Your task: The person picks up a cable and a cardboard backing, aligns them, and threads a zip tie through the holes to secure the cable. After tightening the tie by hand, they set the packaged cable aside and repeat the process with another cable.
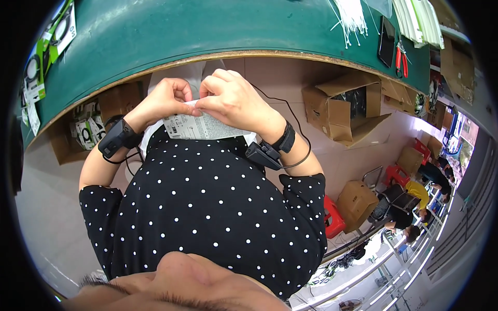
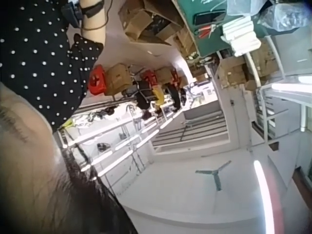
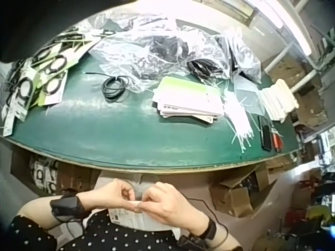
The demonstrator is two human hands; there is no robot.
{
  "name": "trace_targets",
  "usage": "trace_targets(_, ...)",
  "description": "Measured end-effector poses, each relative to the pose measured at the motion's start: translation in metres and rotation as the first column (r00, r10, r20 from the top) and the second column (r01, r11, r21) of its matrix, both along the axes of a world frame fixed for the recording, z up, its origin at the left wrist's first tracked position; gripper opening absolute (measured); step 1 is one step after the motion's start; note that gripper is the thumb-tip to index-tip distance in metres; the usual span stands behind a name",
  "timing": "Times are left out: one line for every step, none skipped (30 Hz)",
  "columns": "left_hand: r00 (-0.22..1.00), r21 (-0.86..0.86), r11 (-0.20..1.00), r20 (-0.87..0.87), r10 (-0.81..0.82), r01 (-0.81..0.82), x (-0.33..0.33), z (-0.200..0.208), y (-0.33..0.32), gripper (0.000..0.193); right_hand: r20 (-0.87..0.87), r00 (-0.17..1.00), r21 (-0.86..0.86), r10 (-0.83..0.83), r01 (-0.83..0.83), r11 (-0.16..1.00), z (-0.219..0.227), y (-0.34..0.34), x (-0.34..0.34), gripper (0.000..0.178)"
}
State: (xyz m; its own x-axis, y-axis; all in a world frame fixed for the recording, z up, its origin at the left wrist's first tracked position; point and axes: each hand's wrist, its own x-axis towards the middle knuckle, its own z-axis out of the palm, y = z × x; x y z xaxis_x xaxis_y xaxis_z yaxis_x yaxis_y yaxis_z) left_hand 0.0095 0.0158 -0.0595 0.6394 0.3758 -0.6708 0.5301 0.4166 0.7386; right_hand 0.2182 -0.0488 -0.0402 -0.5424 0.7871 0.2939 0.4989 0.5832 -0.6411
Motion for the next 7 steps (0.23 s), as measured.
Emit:
trace_targets(1.0,-0.006,1.0,0.021,0.009,-0.008,-0.0005,-0.0048,-0.0015,0.03,0.012,1.0,0.008,0.011,-0.011,1.0,0.0001,0.0004,-0.0006,0.021)
trace_targets(0.999,-0.012,1.0,0.041,0.017,-0.016,-0.0007,-0.0093,-0.003,0.03,0.025,0.999,0.015,0.022,-0.022,1.0,0.0002,0.0009,-0.001,0.02)
trace_targets(0.998,-0.019,1.0,0.063,0.025,-0.024,-0.0011,-0.012,-0.0038,0.03,0.038,0.999,0.022,0.032,-0.033,0.999,0.0002,0.0013,-0.0012,0.02)
trace_targets(0.997,-0.019,0.999,0.065,0.029,-0.028,-0.0014,-0.0123,-0.0038,0.03,0.041,0.999,0.022,0.036,-0.037,0.999,-0.0003,0.0016,-0.0012,0.02)
trace_targets(0.997,-0.018,1.0,0.074,0.021,-0.02,-0.0016,-0.0126,-0.0034,0.03,0.031,0.999,-0.009,0.042,-0.042,0.999,-0.0014,0.002,-0.0007,0.019)
trace_targets(0.997,-0.016,1.0,0.082,0.013,-0.012,-0.0016,-0.0125,-0.003,0.03,0.022,0.999,-0.041,0.047,-0.046,0.998,-0.0029,0.0024,0.0,0.019)
trace_targets(0.996,-0.014,1.0,0.09,0.006,-0.004,-0.0016,-0.0118,-0.0025,0.03,0.013,0.999,-0.072,0.052,-0.051,0.996,-0.0047,0.0027,0.0009,0.018)
